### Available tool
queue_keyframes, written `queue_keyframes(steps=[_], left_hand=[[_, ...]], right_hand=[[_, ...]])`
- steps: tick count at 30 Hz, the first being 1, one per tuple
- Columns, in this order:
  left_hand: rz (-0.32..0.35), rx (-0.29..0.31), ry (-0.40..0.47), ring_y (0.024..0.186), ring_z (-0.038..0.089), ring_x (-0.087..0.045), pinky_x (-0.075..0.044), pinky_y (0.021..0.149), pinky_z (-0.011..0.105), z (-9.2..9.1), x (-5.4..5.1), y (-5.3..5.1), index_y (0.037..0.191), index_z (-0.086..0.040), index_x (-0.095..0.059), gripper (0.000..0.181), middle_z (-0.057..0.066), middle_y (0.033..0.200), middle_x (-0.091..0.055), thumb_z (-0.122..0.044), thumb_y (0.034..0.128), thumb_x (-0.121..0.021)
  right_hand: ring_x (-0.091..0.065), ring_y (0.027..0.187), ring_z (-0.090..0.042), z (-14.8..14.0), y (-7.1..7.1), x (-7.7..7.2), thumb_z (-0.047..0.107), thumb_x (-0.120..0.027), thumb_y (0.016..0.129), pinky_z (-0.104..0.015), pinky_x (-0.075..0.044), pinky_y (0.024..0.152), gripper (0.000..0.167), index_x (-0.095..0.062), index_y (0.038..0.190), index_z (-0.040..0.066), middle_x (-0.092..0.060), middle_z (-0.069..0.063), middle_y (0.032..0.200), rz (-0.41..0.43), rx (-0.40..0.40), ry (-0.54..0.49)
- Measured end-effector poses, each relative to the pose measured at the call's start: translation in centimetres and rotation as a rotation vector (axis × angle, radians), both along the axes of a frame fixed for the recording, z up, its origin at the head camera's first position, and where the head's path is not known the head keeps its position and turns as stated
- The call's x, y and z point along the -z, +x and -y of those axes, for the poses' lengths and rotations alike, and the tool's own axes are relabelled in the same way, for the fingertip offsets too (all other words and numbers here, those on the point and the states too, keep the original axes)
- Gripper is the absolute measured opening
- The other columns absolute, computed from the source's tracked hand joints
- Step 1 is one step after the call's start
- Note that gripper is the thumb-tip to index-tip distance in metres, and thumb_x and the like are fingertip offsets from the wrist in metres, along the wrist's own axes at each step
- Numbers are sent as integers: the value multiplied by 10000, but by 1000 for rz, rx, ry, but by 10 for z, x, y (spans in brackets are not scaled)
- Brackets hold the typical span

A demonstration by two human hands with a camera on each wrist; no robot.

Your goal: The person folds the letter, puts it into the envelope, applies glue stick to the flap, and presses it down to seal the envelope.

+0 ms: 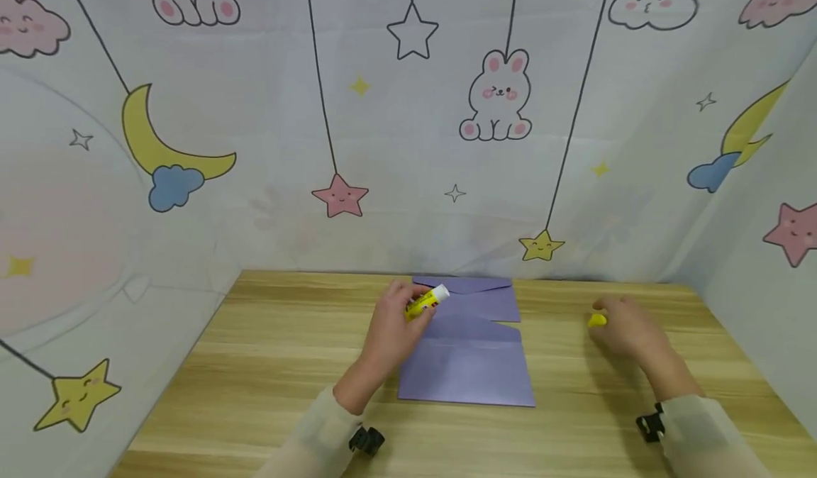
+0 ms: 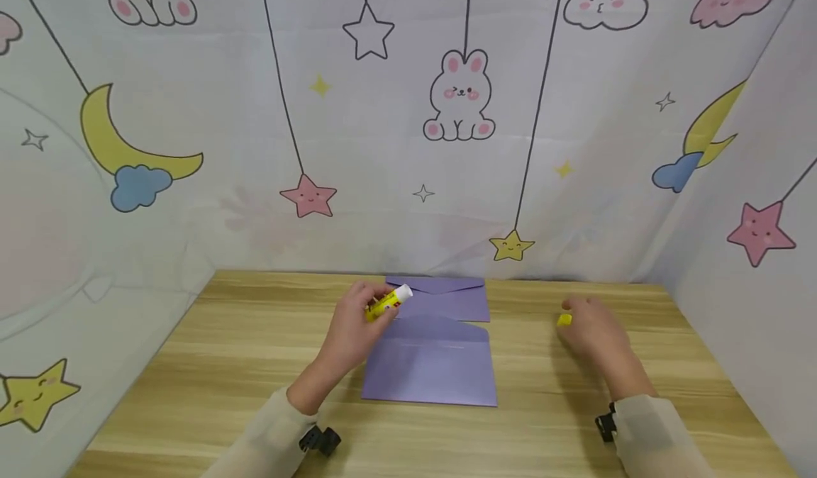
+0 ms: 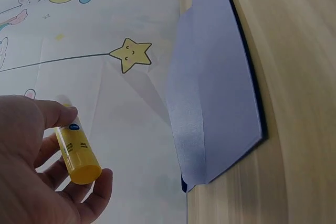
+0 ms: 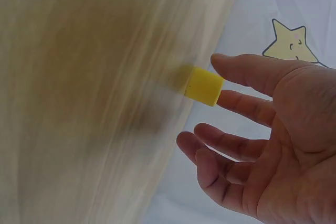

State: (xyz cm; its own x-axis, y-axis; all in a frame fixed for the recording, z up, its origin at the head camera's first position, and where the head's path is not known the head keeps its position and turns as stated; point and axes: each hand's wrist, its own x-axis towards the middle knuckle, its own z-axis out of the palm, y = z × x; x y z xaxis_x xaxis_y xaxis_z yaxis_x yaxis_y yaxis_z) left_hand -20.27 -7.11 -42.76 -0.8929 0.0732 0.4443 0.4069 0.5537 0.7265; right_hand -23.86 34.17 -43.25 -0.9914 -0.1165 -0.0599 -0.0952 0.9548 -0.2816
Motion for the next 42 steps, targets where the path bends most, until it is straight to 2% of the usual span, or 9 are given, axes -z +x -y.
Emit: queue_keyframes(steps=[7, 12, 18, 22, 26, 31, 37, 42], left_hand=[[14, 5, -108, 952, 196, -596, -563, 821, 356, 0, 7, 3, 1171, -97, -789, 258, 34, 1069, -628, -95, 920, -846], [25, 23, -173, 998, 217, -601, -563, 852, 381, -1, 9, 4, 1192, -86, -786, 281, 46, 1108, -654, -70, 918, -845], [0, 50, -211, 1003, 239, -606, -559, 859, 395, -1, 11, 5, 1210, -43, -772, 280, 69, 1103, -657, -43, 934, -818], [-10, 60, -225, 965, 229, -605, -554, 838, 385, -1, 13, 5, 1210, -37, -773, 280, 60, 1069, -652, -38, 934, -816], [9, 59, -246, 980, 219, -609, -557, 847, 384, -1, 13, 6, 1218, -51, -760, 281, 53, 1096, -660, -54, 943, -813], [34, 64, -256, 994, 216, -607, -556, 860, 394, -1, 11, 6, 1211, -69, -742, 257, 43, 1098, -662, -84, 962, -802], [-9, 70, -274, 999, 245, -615, -550, 873, 418, 0, 7, 5, 1177, -61, -742, 240, 41, 1075, -662, -68, 947, -810], [-18, 78, -292, 1020, 256, -624, -549, 908, 431, 0, 5, 4, 1166, -57, -749, 234, 43, 1086, -670, -71, 943, -816]], right_hand=[[-593, 1110, -567, -5, -2, 12, 67, -753, 940, -676, -502, 919, 407, -616, 1249, -158, -620, -391, 1220, -34, -39, -18], [-635, 1021, -521, -4, -1, 14, 43, -748, 944, -631, -529, 868, 330, -637, 1170, -171, -662, -346, 1110, -31, -52, -35], [-630, 1067, -527, 1, 2, 10, 87, -702, 984, -637, -525, 892, 375, -622, 1239, -177, -659, -350, 1163, 5, -25, -77], [-643, 1068, -466, 14, 7, 4, 160, -675, 1017, -592, -549, 847, 406, -619, 1319, -106, -666, -302, 1190, -10, -20, -186], [-666, 1033, -355, 34, 13, -4, 226, -698, 1038, -483, -573, 791, 387, -639, 1334, -17, -687, -206, 1185, -54, -48, -322], [-687, 955, -226, 64, 17, -16, 207, -729, 1028, -378, -568, 755, 342, -660, 1310, 27, -713, -92, 1125, -73, -108, -499], [-703, 972, -203, 104, 22, -25, 186, -750, 1012, -364, -592, 800, 319, -676, 1292, 52, -713, -65, 1143, -71, -182, -644], [-707, 975, -222, 133, 24, -23, 115, -766, 983, -327, -606, 806, 273, -683, 1236, 54, -707, -68, 1126, -50, -219, -747]])
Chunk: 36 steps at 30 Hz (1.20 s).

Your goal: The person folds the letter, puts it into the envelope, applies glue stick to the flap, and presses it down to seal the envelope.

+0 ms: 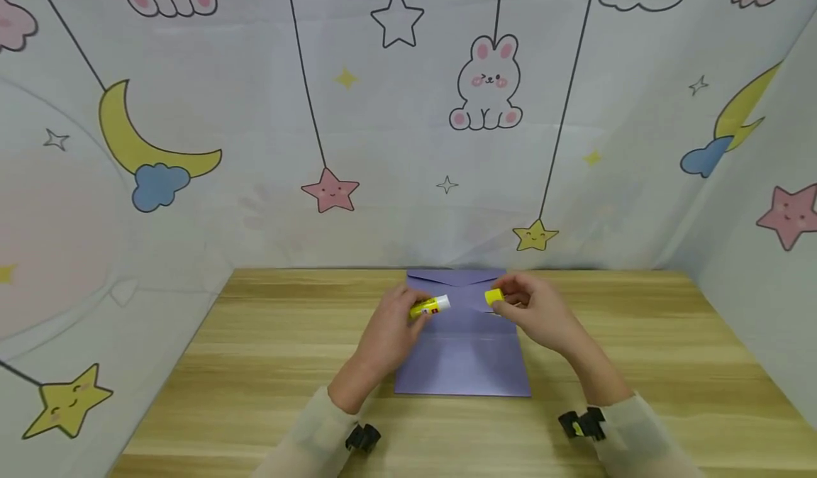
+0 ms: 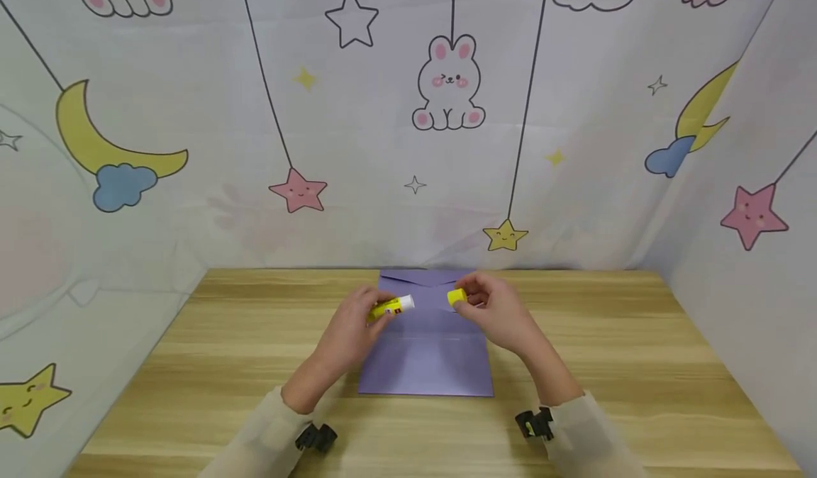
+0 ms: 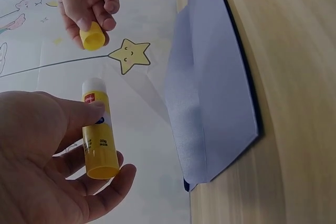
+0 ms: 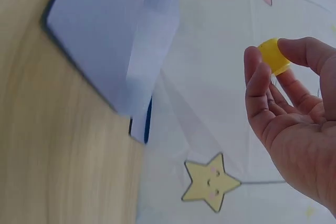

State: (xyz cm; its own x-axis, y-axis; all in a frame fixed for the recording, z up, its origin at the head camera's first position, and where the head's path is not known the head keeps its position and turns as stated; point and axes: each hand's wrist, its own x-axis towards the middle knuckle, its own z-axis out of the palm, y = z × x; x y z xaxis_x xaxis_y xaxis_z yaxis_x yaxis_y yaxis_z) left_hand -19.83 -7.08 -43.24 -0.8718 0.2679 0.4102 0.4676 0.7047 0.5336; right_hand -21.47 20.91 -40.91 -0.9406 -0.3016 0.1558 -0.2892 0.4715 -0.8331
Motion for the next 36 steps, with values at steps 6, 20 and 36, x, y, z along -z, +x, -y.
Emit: queue_keyframes(steps=[6, 20, 36], left_hand=[[-16, 9, -23, 1020, 241, -616, -547, 909, 419, -1, 0, 1, 1140, -76, -758, 221, 23, 1079, -659, -68, 930, -828], [-20, 49, -49, 984, 208, -595, -558, 853, 374, -5, -2, 6, 1130, -68, -763, 215, 21, 1064, -644, -85, 928, -838], [-14, 81, -71, 979, 200, -591, -539, 845, 363, -5, -2, 8, 1154, -82, -763, 220, 12, 1083, -658, -121, 947, -827]], right_hand=[[-694, 982, -251, 22, 1, 6, 66, -775, 965, -296, -602, 791, 260, -685, 1207, 32, -705, -101, 1123, 6, -31, -79], [-697, 1014, -262, 36, 2, 17, -3, -771, 953, -322, -618, 789, 244, -677, 1164, 78, -696, -74, 1129, -12, -94, -147], [-697, 1040, -255, 40, 4, 21, 21, -769, 970, -316, -616, 824, 242, -676, 1187, 76, -690, -81, 1151, -1, -121, -163]])
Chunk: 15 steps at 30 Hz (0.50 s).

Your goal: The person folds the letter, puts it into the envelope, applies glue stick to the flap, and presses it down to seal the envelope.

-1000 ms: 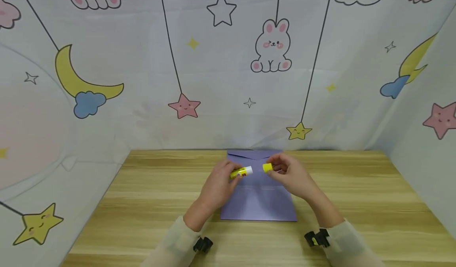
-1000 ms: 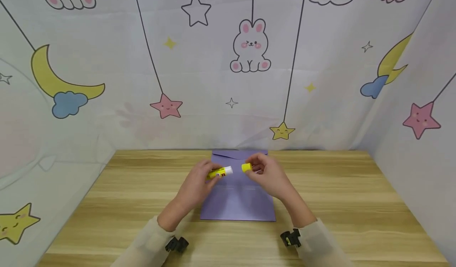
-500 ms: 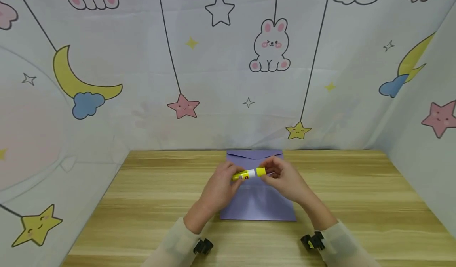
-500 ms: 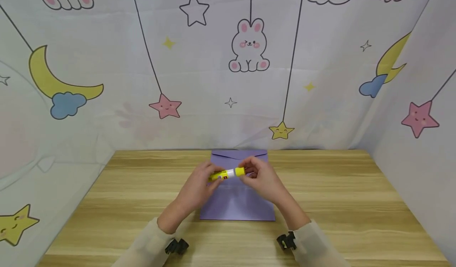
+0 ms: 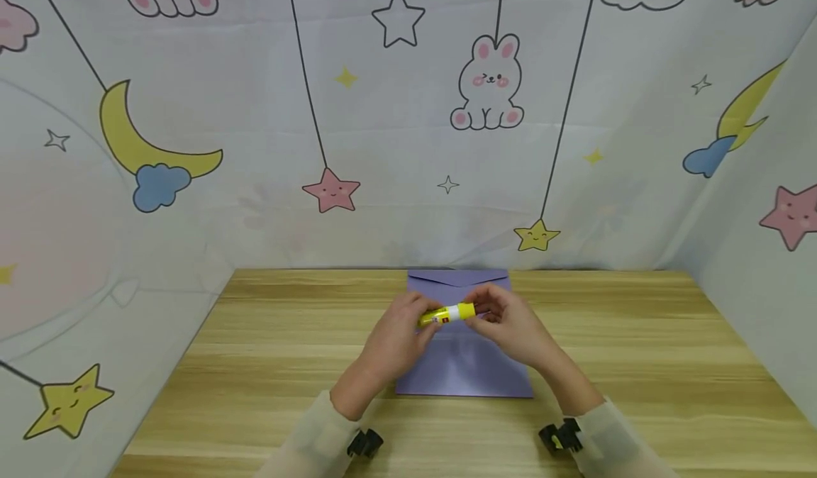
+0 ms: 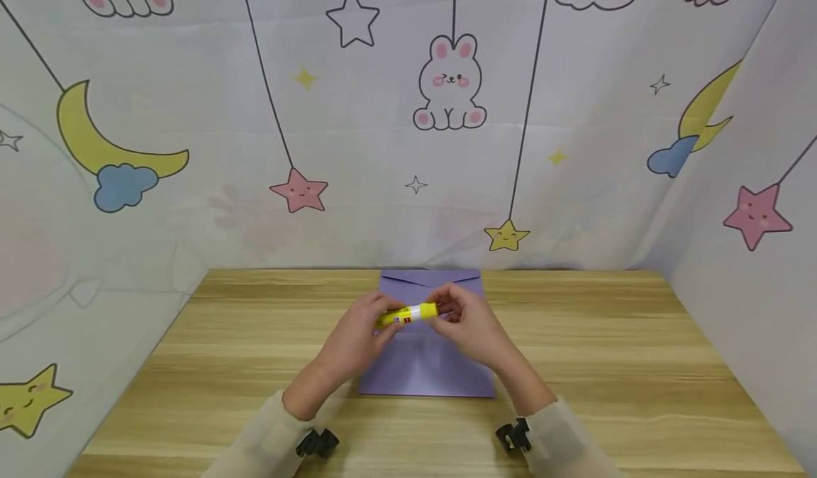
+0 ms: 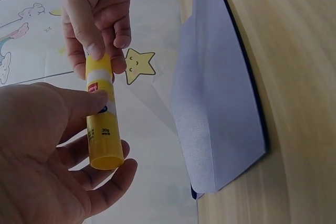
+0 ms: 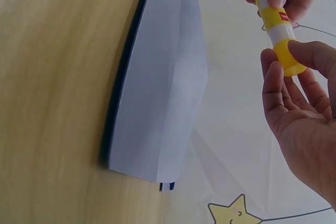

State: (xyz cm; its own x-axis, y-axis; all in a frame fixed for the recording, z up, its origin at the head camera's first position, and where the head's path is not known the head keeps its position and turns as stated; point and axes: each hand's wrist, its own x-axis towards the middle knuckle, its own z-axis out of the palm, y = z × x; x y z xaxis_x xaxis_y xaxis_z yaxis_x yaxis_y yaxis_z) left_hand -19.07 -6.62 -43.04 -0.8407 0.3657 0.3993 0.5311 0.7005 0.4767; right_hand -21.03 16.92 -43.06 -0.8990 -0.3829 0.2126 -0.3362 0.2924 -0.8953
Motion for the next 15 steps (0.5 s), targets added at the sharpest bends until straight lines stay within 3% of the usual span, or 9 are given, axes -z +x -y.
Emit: queue_keyframes(steps=[6, 12, 15], left_hand=[[5, 15, 5, 997, 194, -589, -537, 856, 361, -1, 0, 1, 1158, -93, -763, 219, 1, 1084, -654, -119, 950, -825], [3, 19, 3, 995, 187, -588, -537, 854, 359, -1, -1, 3, 1155, -93, -762, 215, -1, 1083, -659, -126, 952, -825], [7, 19, -3, 1002, 187, -589, -539, 859, 359, -2, -2, 4, 1160, -92, -760, 218, 0, 1088, -660, -130, 955, -821]], right_hand=[[-721, 999, -317, -1, 0, 0, 61, -759, 991, -336, -620, 810, 213, -684, 1191, 67, -707, -83, 1113, 26, -29, -4], [-726, 932, -430, -2, -1, 1, 147, -697, 1053, -516, -615, 823, 174, -687, 1186, 35, -723, -203, 1071, 81, -37, 6], [-729, 903, -423, -2, -2, 2, 189, -684, 1066, -525, -610, 804, 227, -683, 1214, 17, -726, -229, 1067, 97, -36, 22]])
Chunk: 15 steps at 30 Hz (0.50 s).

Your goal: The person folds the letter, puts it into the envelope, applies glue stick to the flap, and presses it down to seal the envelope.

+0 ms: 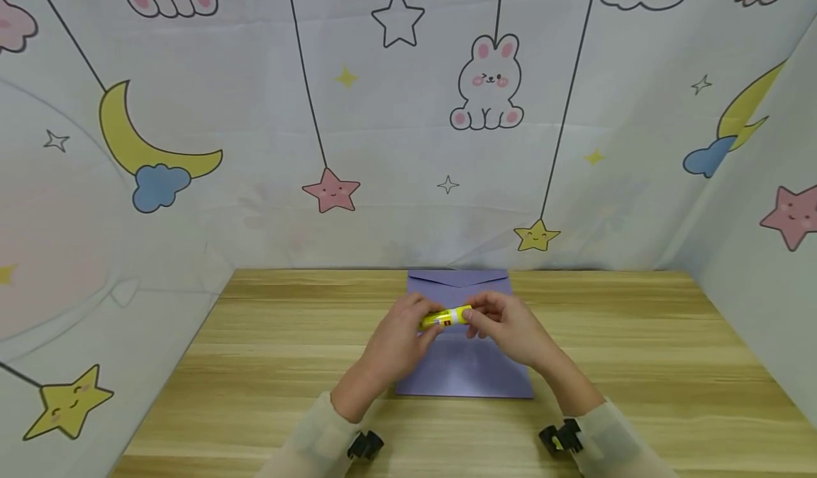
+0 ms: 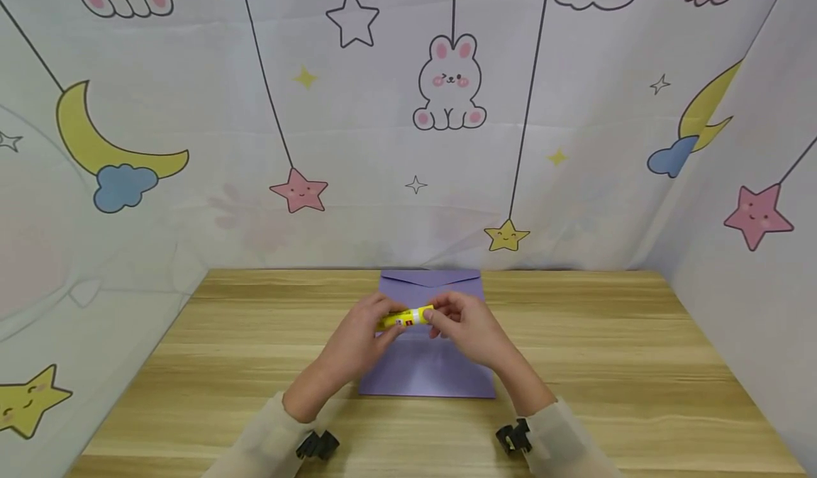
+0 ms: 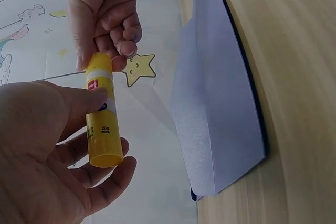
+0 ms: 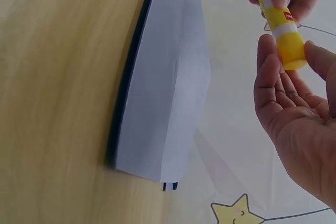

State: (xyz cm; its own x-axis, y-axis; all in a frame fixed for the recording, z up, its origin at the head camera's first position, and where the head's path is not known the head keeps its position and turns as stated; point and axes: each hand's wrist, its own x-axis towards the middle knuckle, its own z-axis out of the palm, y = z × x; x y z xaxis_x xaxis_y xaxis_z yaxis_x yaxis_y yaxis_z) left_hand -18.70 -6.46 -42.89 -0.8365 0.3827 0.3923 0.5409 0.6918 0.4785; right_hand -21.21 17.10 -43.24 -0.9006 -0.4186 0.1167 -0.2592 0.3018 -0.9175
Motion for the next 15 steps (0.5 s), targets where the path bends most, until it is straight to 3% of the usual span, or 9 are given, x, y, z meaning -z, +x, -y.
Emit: queue_keyframes(steps=[7, 11, 15], left_hand=[[-11, -3, 0, 987, 196, -595, -541, 850, 365, 1, -1, 0, 1163, -87, -756, 225, 10, 1080, -654, -118, 950, -823], [-9, 2, 14, 983, 199, -591, -536, 850, 371, 1, 0, 0, 1152, -87, -759, 217, 10, 1066, -652, -111, 947, -826], [3, 5, 13, 981, 186, -582, -533, 851, 360, 1, 1, 0, 1156, -93, -760, 216, 0, 1063, -650, -121, 951, -823]], right_hand=[[-715, 1013, -286, -4, 0, 0, 144, -793, 983, -325, -611, 849, 463, -603, 1392, 38, -704, -135, 1198, -31, -29, -5], [-707, 1011, -268, -5, 1, -1, 99, -782, 983, -319, -604, 858, 343, -657, 1301, 66, -711, -91, 1174, -62, -42, 14], [-727, 968, -348, -5, 0, -2, 110, -731, 1023, -338, -610, 835, 233, -677, 1248, 74, -729, -145, 1100, -46, -61, 24]])
